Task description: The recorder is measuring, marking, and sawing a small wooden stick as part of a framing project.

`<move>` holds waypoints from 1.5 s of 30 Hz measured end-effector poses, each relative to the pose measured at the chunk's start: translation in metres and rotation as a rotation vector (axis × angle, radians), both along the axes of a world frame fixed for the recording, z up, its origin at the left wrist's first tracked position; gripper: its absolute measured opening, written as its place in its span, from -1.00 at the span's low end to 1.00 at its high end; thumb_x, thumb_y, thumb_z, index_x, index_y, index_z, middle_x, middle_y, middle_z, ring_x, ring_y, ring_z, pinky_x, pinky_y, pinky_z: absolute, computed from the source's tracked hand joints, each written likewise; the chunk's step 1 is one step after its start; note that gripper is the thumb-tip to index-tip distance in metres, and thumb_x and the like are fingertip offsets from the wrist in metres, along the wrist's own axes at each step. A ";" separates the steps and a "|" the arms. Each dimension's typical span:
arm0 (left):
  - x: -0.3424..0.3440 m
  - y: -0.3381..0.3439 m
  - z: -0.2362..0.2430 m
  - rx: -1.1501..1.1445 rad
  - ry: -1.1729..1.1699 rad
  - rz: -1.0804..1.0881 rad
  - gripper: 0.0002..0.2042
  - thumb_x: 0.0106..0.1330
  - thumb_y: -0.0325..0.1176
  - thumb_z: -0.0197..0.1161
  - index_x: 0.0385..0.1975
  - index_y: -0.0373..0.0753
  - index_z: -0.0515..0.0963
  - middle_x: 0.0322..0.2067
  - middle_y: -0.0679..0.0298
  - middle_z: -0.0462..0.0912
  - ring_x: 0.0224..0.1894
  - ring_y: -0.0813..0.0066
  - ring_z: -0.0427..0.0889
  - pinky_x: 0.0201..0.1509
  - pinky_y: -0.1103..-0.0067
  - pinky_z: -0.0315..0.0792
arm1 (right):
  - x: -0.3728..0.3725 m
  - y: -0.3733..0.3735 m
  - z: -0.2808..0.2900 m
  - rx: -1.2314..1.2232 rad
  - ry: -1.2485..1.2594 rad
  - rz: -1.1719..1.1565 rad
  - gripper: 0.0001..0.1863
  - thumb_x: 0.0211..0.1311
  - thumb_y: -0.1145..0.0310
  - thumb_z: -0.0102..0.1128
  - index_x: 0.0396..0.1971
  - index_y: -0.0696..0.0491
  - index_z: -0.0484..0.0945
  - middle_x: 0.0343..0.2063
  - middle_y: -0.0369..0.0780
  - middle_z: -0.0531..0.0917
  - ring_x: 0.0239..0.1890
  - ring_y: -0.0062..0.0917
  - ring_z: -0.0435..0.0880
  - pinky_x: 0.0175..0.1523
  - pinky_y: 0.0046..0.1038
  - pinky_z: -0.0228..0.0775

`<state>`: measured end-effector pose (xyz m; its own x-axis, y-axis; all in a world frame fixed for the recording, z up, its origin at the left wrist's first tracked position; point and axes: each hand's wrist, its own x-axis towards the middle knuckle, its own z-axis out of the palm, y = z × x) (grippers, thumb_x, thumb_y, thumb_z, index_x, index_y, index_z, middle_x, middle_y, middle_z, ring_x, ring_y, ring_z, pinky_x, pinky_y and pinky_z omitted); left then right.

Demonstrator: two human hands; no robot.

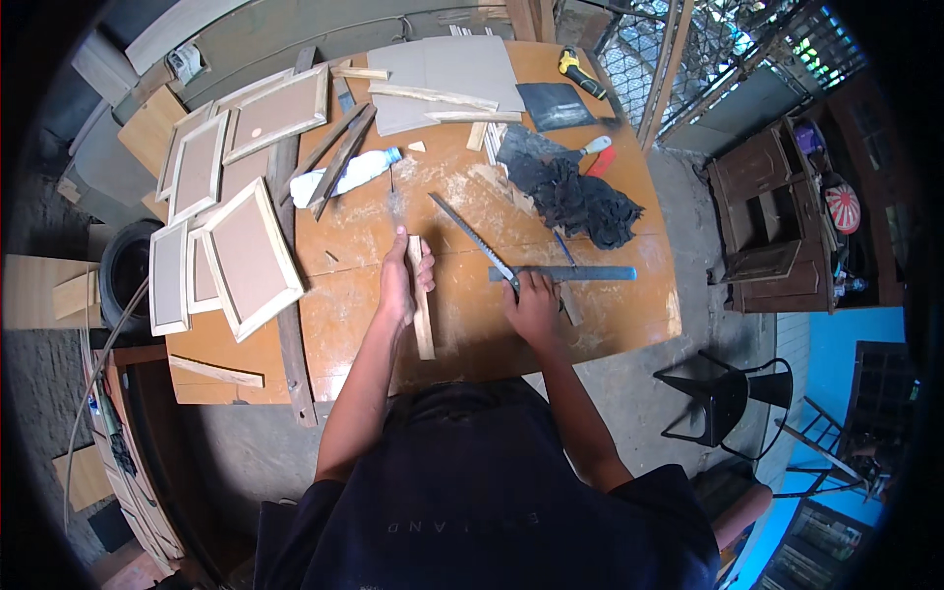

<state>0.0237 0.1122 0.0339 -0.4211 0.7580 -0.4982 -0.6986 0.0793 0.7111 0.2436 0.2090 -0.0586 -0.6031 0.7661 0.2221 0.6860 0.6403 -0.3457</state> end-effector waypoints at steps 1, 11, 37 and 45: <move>-0.002 0.005 -0.005 0.034 -0.077 0.031 -0.53 0.61 0.10 -0.18 -0.34 -0.17 0.44 -0.62 0.44 0.35 -0.67 0.65 0.22 -0.57 0.65 0.18 | 0.001 0.002 -0.001 0.013 0.029 -0.003 -0.70 0.31 0.10 0.20 -0.36 0.06 0.53 -0.30 -0.11 0.60 -0.10 -0.14 0.58 -0.02 0.01 0.34; -0.006 -0.018 -0.039 -0.200 0.735 -0.104 -0.64 0.41 -0.48 0.19 0.20 -0.26 0.54 -0.22 0.27 0.52 -0.11 0.33 0.55 0.05 0.53 0.42 | 0.006 -0.002 -0.002 0.029 0.120 0.000 -0.74 0.26 0.12 0.23 -0.36 0.02 0.52 -0.35 -0.17 0.53 -0.20 -0.19 0.54 -0.12 -0.05 0.28; 0.017 -0.067 -0.075 -0.195 1.474 -0.281 -0.50 0.08 -0.42 0.43 0.11 -0.29 0.58 -0.02 -0.02 0.66 0.08 -0.01 0.59 0.27 0.26 0.43 | 0.018 0.085 -0.002 -0.431 -0.240 0.294 -0.59 0.14 0.39 0.25 0.02 -0.04 0.44 0.17 -0.11 0.40 0.33 -0.09 0.31 0.26 0.31 0.09; 0.024 -0.081 -0.064 -0.226 1.485 -0.251 -0.54 0.08 -0.46 0.37 0.07 -0.28 0.60 -0.08 0.06 0.66 0.03 0.03 0.59 0.23 0.29 0.46 | 0.005 0.079 0.051 -0.367 0.043 0.354 -0.87 0.24 0.42 0.15 -0.23 0.05 0.47 -0.34 -0.08 0.56 -0.12 -0.04 0.60 -0.08 0.00 0.40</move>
